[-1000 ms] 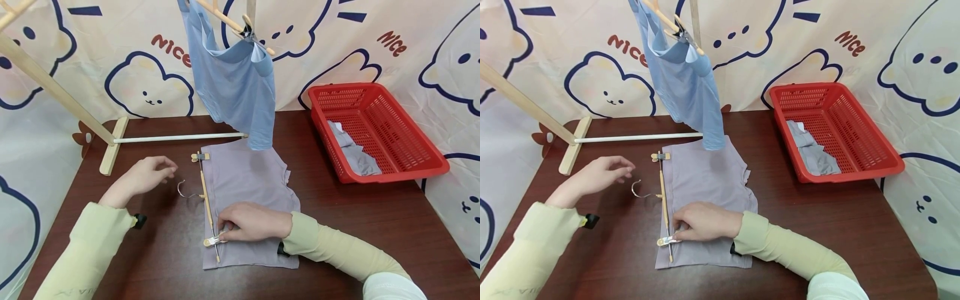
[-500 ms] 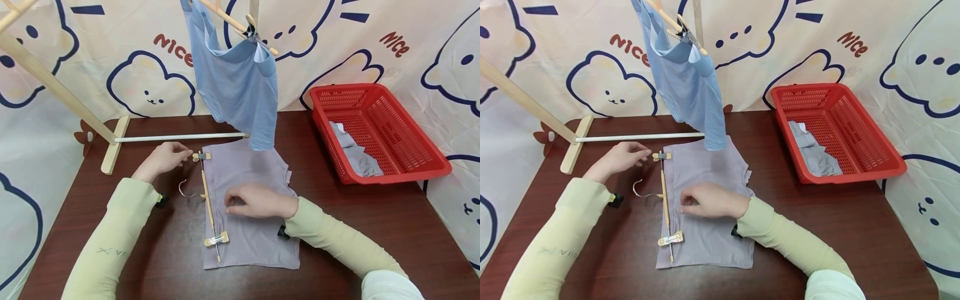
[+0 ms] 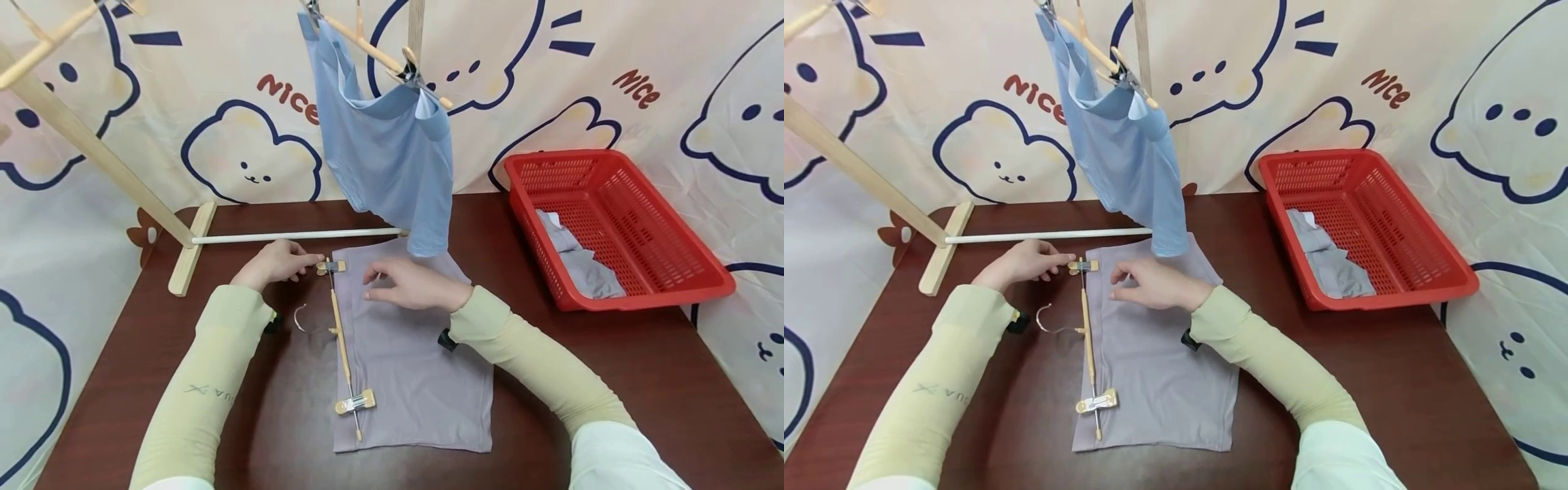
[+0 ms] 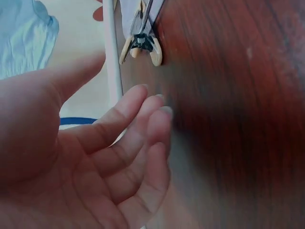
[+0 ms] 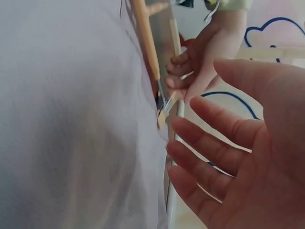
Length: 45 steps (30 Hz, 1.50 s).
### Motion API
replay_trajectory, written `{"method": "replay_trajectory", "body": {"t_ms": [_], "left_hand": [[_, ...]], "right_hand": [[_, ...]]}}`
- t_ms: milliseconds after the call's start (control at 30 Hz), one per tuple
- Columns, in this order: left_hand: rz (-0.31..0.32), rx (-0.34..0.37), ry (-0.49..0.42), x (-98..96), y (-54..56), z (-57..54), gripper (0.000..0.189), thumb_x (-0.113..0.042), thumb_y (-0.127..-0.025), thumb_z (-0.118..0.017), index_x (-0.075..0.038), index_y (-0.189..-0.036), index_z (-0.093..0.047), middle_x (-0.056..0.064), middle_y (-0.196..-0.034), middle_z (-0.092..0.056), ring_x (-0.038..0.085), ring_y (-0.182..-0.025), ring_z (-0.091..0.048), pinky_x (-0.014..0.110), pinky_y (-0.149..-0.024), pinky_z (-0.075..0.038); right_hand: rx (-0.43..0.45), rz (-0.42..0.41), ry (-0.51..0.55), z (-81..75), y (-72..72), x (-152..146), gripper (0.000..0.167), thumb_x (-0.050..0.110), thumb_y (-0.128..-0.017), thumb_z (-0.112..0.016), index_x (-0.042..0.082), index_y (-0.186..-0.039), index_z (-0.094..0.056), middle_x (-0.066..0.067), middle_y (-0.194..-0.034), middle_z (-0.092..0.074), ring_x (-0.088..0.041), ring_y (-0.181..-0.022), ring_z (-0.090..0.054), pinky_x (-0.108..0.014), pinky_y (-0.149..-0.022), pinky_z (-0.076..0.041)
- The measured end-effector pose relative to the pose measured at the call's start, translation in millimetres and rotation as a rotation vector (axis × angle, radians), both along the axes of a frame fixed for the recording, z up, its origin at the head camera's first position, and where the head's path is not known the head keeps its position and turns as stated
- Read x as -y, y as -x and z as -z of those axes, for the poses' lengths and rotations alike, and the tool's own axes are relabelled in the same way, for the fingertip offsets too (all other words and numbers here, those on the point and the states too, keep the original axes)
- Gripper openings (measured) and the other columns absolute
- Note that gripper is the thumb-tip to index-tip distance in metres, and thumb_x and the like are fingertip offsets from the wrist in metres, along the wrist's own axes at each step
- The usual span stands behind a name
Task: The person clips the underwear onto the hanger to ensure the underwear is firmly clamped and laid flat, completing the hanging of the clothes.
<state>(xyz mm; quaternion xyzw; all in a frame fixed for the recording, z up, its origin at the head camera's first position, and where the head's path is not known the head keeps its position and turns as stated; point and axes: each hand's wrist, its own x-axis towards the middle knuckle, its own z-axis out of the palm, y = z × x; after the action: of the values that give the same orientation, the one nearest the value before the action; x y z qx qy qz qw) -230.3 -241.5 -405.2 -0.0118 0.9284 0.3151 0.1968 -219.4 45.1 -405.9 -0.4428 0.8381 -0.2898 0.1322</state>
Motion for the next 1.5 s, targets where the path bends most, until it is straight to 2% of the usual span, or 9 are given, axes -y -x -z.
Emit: {"method": "replay_trajectory", "body": {"t_ms": [300,533,633,800,900,1067,1233,1367,1500], "left_hand": [[0.077,0.039,-0.001,-1.7,8.3,2.7,0.041,-0.039,-0.094,-0.073,0.001,-0.099,-0.071,0.013,-0.09,-0.066,0.027,-0.083,-0.064,0.043,-0.079,-0.052],[0.112,0.045,-0.025,-1.2,6.9,6.4,0.033,-0.033,-0.095,-0.073,0.0,-0.095,-0.071,0.011,-0.088,-0.068,0.026,-0.083,-0.064,0.04,-0.077,-0.052],[0.108,0.04,-0.05,-2.6,4.6,7.2,0.033,-0.033,-0.096,-0.07,0.0,-0.094,-0.07,0.012,-0.089,-0.067,0.026,-0.082,-0.066,0.039,-0.077,-0.052],[0.067,0.035,-0.019,-5.3,4.2,7.2,0.041,-0.04,-0.1,-0.064,0.001,-0.096,-0.067,0.013,-0.089,-0.066,0.024,-0.078,-0.068,0.039,-0.077,-0.054],[0.065,0.021,-0.033,-7.4,5.8,7.7,0.038,-0.035,-0.101,-0.062,0.002,-0.097,-0.067,0.013,-0.088,-0.066,0.024,-0.077,-0.069,0.039,-0.075,-0.056],[0.082,-0.006,-0.057,-9.9,7.4,8.3,0.031,-0.025,-0.102,-0.062,0.004,-0.093,-0.069,0.012,-0.084,-0.068,0.024,-0.075,-0.069,0.039,-0.073,-0.057],[0.074,-0.024,-0.067,-9.9,7.0,6.7,0.03,-0.026,-0.102,-0.062,0.002,-0.094,-0.068,0.012,-0.087,-0.069,0.024,-0.076,-0.067,0.037,-0.072,-0.056],[0.056,0.019,-0.148,-8.0,6.9,3.7,0.029,-0.026,-0.103,-0.062,0.002,-0.096,-0.064,0.015,-0.091,-0.069,0.025,-0.077,-0.07,0.037,-0.071,-0.058],[0.037,0.067,-0.224,-6.6,6.9,0.5,0.028,-0.024,-0.103,-0.063,0.004,-0.101,-0.061,0.018,-0.092,-0.071,0.027,-0.076,-0.073,0.039,-0.072,-0.059]], "right_hand": [[-0.083,0.1,-0.04,4.4,29.8,12,0.042,0.026,-0.098,-0.071,0.003,-0.131,-0.062,-0.011,-0.129,-0.059,-0.025,-0.123,-0.055,-0.033,-0.102,-0.04],[-0.027,0.17,-0.068,5.1,43.4,26,0.044,0.024,-0.099,-0.069,0.004,-0.137,-0.059,-0.011,-0.136,-0.056,-0.024,-0.129,-0.051,-0.031,-0.106,-0.038],[-0.014,0.203,-0.092,7.4,48.2,33,0.043,0.025,-0.1,-0.068,0.005,-0.138,-0.059,-0.01,-0.137,-0.056,-0.022,-0.13,-0.051,-0.03,-0.107,-0.038],[-0.011,0.236,-0.085,11.6,58.3,45,0.04,0.024,-0.101,-0.067,0.005,-0.136,-0.062,-0.009,-0.133,-0.06,-0.021,-0.126,-0.054,-0.028,-0.104,-0.04],[-0.008,0.24,-0.068,14.3,64.0,52,0.038,0.022,-0.101,-0.067,0.003,-0.134,-0.064,-0.01,-0.13,-0.062,-0.021,-0.122,-0.056,-0.027,-0.101,-0.042],[-0.018,0.243,-0.101,21.1,66.9,59,0.037,0.021,-0.102,-0.064,0.003,-0.135,-0.064,-0.01,-0.129,-0.063,-0.02,-0.12,-0.058,-0.026,-0.098,-0.044],[-0.096,0.257,-0.167,28.0,62.7,63,0.038,0.021,-0.103,-0.062,0.006,-0.137,-0.062,-0.01,-0.132,-0.06,-0.023,-0.122,-0.056,-0.03,-0.101,-0.042],[-0.176,0.291,-0.224,31.5,60.2,65,0.037,0.025,-0.103,-0.061,0.011,-0.138,-0.064,-0.007,-0.131,-0.06,-0.024,-0.12,-0.056,-0.032,-0.101,-0.042],[-0.205,0.333,-0.259,34.3,59.3,69,0.038,0.031,-0.103,-0.06,0.016,-0.137,-0.066,-0.004,-0.128,-0.06,-0.023,-0.117,-0.055,-0.034,-0.098,-0.044]]}}
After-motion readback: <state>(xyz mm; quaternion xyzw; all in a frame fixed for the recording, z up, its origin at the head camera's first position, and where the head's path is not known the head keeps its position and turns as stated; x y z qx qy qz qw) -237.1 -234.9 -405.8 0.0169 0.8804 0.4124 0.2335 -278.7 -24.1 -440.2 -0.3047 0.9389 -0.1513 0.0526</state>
